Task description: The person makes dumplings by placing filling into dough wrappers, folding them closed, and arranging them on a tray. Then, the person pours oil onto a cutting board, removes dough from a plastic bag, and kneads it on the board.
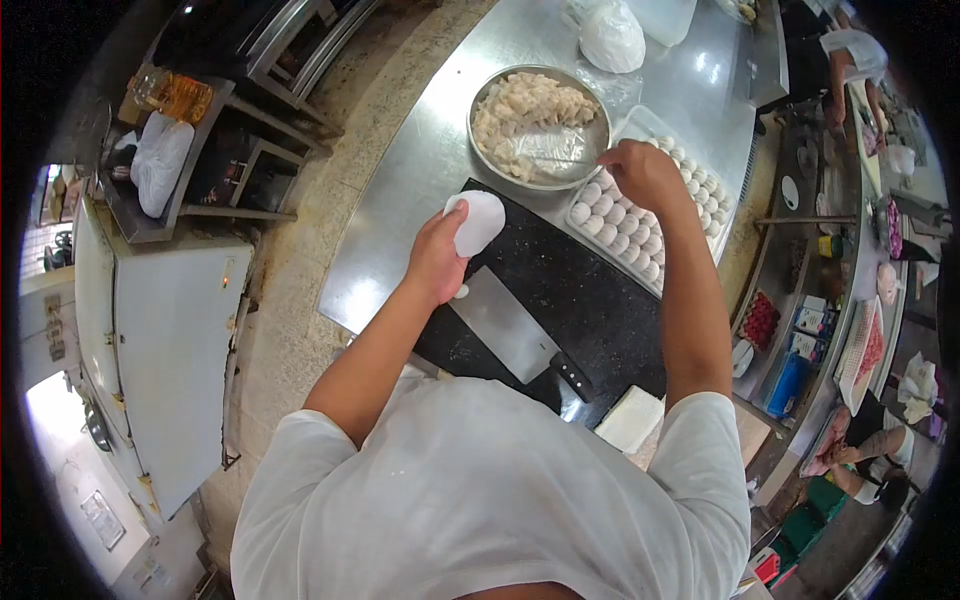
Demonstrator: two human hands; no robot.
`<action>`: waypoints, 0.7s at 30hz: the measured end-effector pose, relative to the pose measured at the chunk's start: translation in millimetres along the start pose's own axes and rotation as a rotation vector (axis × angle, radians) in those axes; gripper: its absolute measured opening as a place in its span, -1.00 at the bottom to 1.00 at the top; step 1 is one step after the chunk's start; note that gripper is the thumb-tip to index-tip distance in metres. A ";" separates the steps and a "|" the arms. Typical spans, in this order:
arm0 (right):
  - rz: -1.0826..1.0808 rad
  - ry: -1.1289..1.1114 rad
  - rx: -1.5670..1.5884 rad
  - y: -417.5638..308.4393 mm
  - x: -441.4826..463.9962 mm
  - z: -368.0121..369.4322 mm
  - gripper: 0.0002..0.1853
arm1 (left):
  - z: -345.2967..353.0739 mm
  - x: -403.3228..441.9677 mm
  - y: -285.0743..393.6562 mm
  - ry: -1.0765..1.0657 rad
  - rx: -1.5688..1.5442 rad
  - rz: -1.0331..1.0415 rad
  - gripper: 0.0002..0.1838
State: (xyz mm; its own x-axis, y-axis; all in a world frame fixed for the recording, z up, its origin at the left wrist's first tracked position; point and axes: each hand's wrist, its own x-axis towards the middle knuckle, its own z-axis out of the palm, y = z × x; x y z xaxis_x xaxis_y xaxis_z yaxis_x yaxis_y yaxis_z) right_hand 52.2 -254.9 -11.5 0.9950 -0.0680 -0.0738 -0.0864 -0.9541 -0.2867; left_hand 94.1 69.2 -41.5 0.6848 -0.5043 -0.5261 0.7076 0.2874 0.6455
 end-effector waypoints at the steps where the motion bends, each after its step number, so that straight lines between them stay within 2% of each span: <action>1: -0.007 0.052 -0.023 -2.6 -0.1 -0.9 -0.75 | -0.5 4.7 -1.1 0.010 -0.036 -0.013 -0.53; 9: -0.091 -0.010 0.060 -4.2 -11.9 20.0 -0.70 | 6.1 45.2 -24.1 0.048 -0.202 -0.062 -0.52; 12: -0.038 -0.046 0.113 -12.3 -27.4 15.8 -0.71 | 16.2 51.5 -27.6 0.071 -0.245 -0.085 -0.51; 14: 0.025 -0.047 0.305 -19.0 -43.6 12.8 -0.75 | 21.3 50.6 -24.5 0.095 -0.261 -0.105 -0.50; 15: 0.024 -0.046 0.304 -23.1 -51.4 12.9 -0.75 | 22.5 50.0 -23.6 0.088 -0.285 -0.115 -0.49; 17: -0.085 0.082 0.442 -34.7 -69.3 16.1 -0.75 | 21.3 47.9 -24.8 0.081 -0.304 -0.132 -0.47; 18: -0.029 0.055 0.477 -43.4 -77.1 15.6 -0.71 | 17.8 46.4 -23.8 0.039 -0.312 -0.135 -0.45; 21: -0.064 0.158 0.356 -54.2 -98.0 32.3 -0.67 | 10.1 41.1 -20.1 -0.048 -0.277 -0.182 -0.41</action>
State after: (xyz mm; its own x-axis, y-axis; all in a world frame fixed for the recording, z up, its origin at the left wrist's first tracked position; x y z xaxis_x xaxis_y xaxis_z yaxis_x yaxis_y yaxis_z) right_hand -42.3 -187.1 -19.5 0.9921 -0.0823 0.0947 -0.0089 -0.7990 -0.6013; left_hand 106.3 34.5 -70.5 0.5385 -0.6038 -0.5878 0.8426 0.3961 0.3650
